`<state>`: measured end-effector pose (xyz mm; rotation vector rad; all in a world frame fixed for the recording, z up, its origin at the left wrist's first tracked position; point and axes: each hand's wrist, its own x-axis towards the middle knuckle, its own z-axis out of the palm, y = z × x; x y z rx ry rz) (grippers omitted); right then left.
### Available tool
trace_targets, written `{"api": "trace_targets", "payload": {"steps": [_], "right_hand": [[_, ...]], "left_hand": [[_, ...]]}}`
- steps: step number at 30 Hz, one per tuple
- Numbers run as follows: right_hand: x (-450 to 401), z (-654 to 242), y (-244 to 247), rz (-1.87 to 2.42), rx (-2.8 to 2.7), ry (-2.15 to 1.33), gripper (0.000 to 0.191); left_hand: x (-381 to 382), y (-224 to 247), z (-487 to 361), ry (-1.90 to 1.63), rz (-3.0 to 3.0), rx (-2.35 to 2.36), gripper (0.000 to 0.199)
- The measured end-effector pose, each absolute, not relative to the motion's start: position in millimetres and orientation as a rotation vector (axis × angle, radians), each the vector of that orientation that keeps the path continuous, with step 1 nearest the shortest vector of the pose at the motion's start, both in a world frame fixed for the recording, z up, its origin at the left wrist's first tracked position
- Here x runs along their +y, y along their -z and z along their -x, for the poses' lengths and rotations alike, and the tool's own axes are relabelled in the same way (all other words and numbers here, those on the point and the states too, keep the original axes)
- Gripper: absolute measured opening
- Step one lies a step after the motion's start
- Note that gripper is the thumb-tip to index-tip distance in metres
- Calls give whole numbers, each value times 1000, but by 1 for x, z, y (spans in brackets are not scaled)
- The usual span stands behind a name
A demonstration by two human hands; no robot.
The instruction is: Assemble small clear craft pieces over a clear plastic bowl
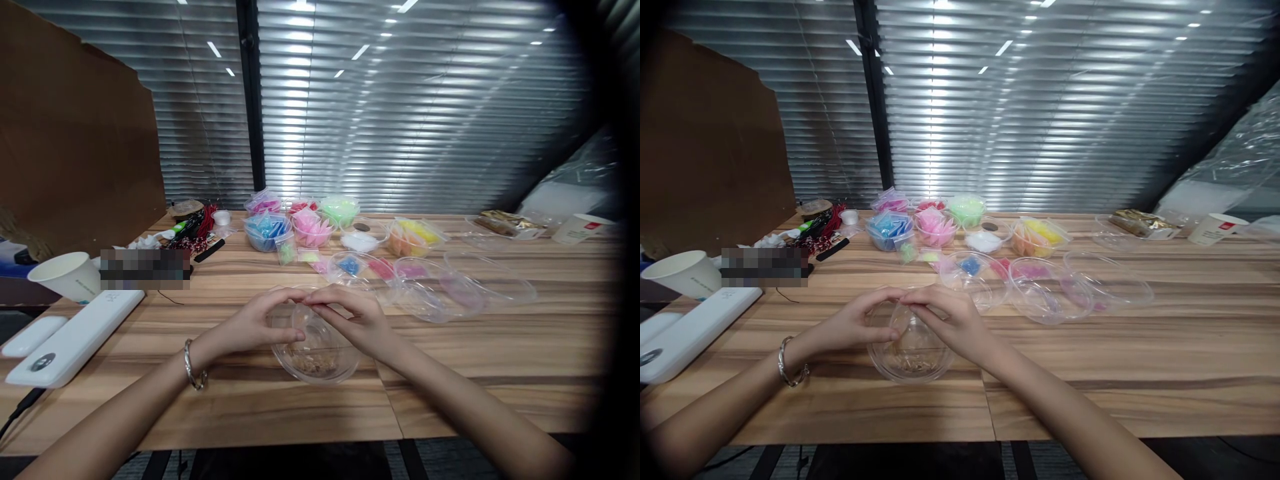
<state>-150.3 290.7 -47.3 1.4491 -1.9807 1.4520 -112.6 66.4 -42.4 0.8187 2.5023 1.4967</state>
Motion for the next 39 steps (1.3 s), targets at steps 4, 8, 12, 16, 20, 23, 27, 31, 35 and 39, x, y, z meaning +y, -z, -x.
{"api": "trace_targets", "payload": {"steps": [4, 8, 12, 16, 20, 23, 27, 31, 35, 39], "right_hand": [[291, 150, 46, -1465, -1971, -1456, 29], [292, 149, 46, -1479, -1952, -1465, 30], [291, 148, 47, -1467, -1942, -1473, 30], [289, 148, 47, -1460, -1933, -1476, 30], [289, 148, 47, -1433, -1947, -1491, 29], [291, 149, 48, -1419, -1948, -1488, 27], [292, 150, 49, -1433, -1942, -1443, 23], [291, 151, 48, -1394, -1927, -1397, 21], [290, 150, 46, -1408, -1941, -1404, 21], [290, 150, 48, -1409, -1978, -1437, 26]], "left_hand": [[67, 42, 112, -1497, -833, 2499, 57], [66, 43, 113, -1488, -825, 2515, 58], [65, 45, 114, -1475, -842, 2524, 57], [65, 44, 114, -1478, -850, 2516, 57], [66, 43, 114, -1482, -852, 2516, 57], [67, 43, 114, -1486, -855, 2501, 57], [66, 43, 114, -1464, -875, 2522, 56], [65, 44, 114, -1436, -884, 2550, 55], [65, 43, 113, -1452, -855, 2536, 56], [65, 44, 113, -1469, -850, 2521, 57]]}}
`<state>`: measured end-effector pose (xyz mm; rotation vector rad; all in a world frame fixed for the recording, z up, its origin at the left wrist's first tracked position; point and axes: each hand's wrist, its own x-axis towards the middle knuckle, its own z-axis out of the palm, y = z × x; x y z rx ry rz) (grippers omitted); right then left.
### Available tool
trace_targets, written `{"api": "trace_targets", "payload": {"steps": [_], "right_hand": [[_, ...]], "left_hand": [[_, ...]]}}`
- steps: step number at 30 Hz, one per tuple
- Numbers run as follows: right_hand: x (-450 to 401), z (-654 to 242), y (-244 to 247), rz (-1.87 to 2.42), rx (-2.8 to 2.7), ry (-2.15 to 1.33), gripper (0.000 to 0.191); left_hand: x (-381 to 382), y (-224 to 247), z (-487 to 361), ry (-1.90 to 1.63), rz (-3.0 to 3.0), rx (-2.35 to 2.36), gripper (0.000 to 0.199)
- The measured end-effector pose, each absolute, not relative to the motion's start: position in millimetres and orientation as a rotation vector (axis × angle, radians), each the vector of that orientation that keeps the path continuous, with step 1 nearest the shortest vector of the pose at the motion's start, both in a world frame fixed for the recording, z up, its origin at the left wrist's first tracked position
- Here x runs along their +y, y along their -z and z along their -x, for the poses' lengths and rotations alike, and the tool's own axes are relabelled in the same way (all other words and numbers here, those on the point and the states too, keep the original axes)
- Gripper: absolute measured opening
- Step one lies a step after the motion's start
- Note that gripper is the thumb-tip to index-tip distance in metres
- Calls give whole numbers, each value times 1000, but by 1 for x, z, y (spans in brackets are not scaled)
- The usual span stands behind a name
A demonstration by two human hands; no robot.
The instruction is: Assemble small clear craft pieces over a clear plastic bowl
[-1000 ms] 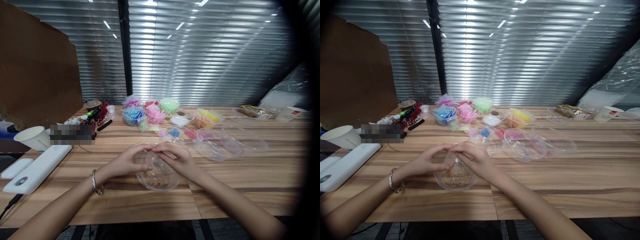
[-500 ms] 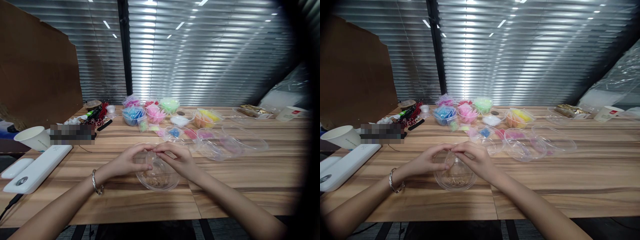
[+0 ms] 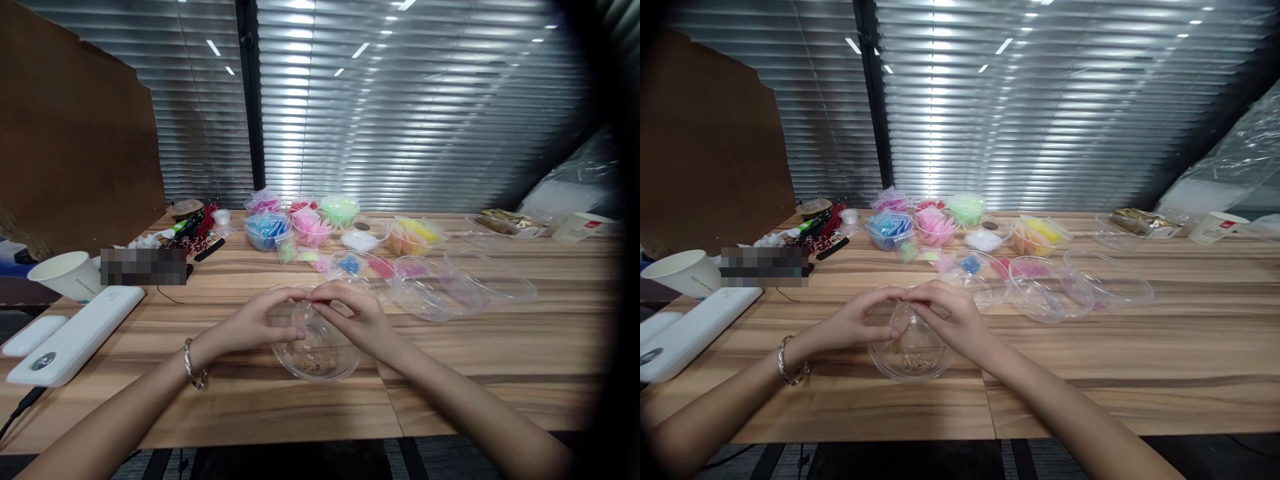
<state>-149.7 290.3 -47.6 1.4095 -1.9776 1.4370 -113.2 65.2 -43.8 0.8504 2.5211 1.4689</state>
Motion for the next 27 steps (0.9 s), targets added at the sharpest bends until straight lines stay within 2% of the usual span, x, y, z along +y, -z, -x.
{"api": "trace_targets", "payload": {"steps": [16, 24, 27], "right_hand": [[289, 148, 43, -1384, -1946, -1420, 26], [292, 148, 54, -1277, -1993, -1602, 34], [292, 148, 55, -1263, -1986, -1560, 32]], "left_hand": [[66, 45, 113, -1455, -857, 2554, 57], [67, 41, 112, -1449, -878, 2535, 55], [67, 40, 112, -1455, -899, 2526, 54]]}}
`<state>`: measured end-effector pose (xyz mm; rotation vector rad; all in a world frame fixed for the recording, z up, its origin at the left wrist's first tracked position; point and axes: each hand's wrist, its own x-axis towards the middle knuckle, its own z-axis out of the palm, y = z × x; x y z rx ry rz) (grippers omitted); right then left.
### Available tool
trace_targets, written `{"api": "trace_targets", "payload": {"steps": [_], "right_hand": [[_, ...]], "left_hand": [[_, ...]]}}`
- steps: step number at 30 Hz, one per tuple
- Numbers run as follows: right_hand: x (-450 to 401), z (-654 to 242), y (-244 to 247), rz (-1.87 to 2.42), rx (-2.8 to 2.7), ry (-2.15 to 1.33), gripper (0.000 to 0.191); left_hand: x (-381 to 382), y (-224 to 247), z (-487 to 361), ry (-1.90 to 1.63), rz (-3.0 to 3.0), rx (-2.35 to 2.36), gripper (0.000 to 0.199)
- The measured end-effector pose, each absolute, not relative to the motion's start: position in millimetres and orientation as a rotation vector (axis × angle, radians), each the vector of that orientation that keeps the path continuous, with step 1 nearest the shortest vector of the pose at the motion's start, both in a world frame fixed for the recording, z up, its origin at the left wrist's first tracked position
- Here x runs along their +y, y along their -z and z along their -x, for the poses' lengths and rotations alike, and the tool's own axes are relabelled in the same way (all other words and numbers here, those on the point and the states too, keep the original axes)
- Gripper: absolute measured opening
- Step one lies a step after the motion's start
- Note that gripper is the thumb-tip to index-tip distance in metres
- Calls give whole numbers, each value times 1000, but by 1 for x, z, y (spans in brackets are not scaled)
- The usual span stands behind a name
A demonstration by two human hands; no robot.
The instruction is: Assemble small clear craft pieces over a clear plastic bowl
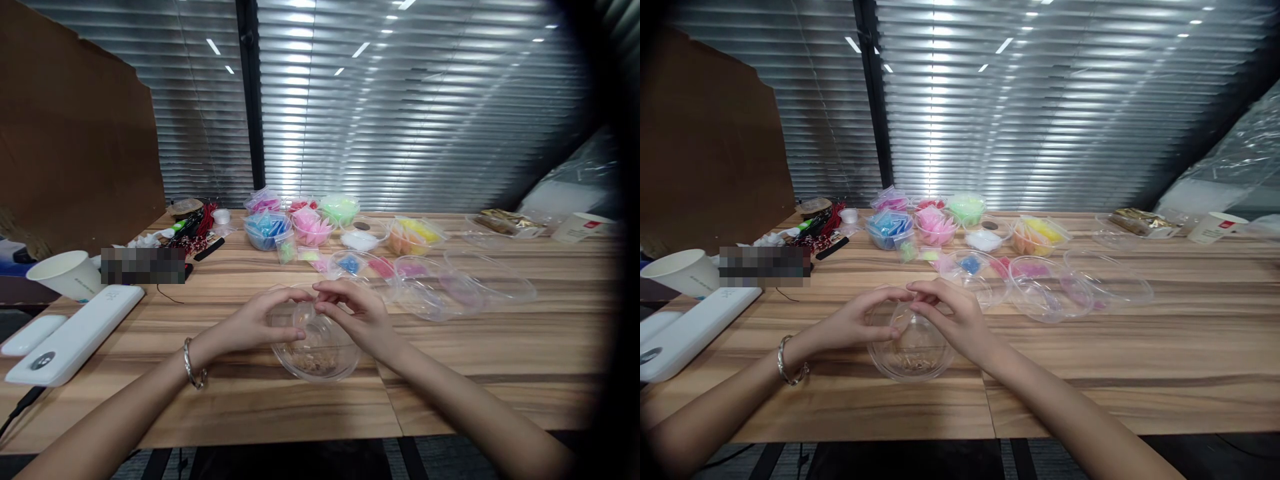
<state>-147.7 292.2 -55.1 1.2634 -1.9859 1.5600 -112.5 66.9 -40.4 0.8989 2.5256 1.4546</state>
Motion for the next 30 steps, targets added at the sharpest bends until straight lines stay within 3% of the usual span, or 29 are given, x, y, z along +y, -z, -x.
{"api": "trace_targets", "payload": {"steps": [30], "right_hand": [[291, 152, 48, -1368, -1944, -1456, 33]], "left_hand": [[67, 41, 112, -1461, -880, 2526, 53]]}}
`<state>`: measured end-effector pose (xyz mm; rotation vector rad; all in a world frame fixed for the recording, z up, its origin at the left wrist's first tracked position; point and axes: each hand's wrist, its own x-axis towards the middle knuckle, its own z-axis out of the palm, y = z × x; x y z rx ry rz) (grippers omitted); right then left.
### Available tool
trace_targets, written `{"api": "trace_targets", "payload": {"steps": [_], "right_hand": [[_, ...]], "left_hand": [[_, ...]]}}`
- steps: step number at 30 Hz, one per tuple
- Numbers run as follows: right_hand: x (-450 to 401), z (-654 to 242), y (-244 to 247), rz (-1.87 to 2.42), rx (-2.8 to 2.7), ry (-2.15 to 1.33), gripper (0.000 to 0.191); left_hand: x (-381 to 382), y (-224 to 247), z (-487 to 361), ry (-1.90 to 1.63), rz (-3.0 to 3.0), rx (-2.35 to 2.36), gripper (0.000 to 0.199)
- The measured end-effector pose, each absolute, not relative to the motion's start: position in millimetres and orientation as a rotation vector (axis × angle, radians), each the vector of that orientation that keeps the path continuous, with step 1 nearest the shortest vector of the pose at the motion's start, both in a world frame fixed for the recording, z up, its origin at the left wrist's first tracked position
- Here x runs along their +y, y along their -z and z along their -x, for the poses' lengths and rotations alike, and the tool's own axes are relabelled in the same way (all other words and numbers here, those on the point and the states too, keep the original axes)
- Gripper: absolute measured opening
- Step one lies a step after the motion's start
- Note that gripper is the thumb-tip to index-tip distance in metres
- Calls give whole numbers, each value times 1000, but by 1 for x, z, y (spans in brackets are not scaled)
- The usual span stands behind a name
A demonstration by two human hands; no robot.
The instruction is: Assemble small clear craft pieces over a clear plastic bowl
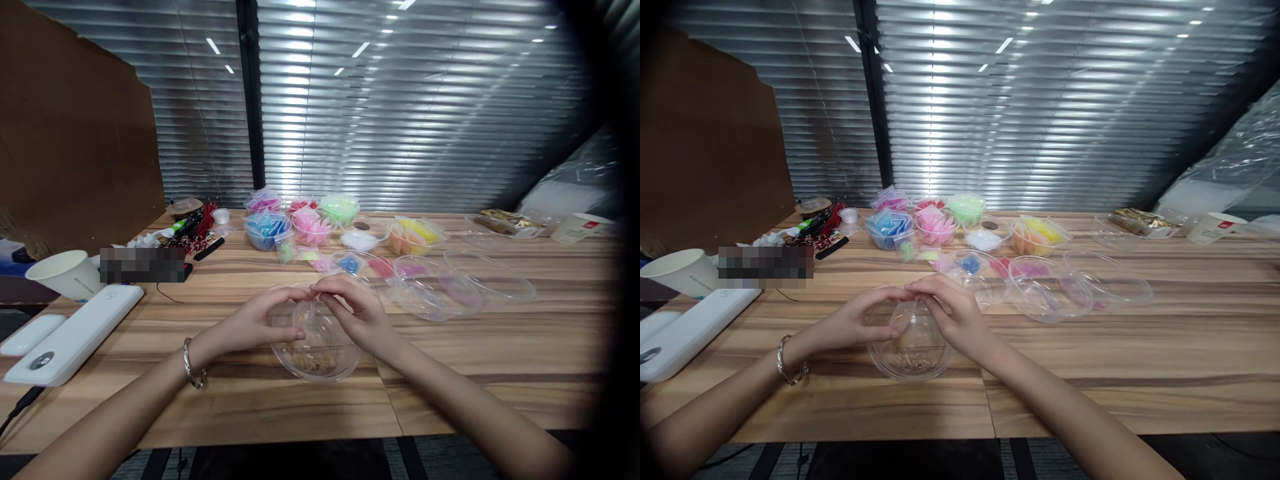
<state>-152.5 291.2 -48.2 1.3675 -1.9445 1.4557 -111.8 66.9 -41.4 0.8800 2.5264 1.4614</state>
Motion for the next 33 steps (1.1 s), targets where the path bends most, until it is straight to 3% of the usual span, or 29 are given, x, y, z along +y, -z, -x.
{"api": "trace_targets", "payload": {"steps": [33], "right_hand": [[293, 149, 47, -1554, -1941, -1512, 30]], "left_hand": [[65, 44, 113, -1435, -890, 2550, 54]]}}
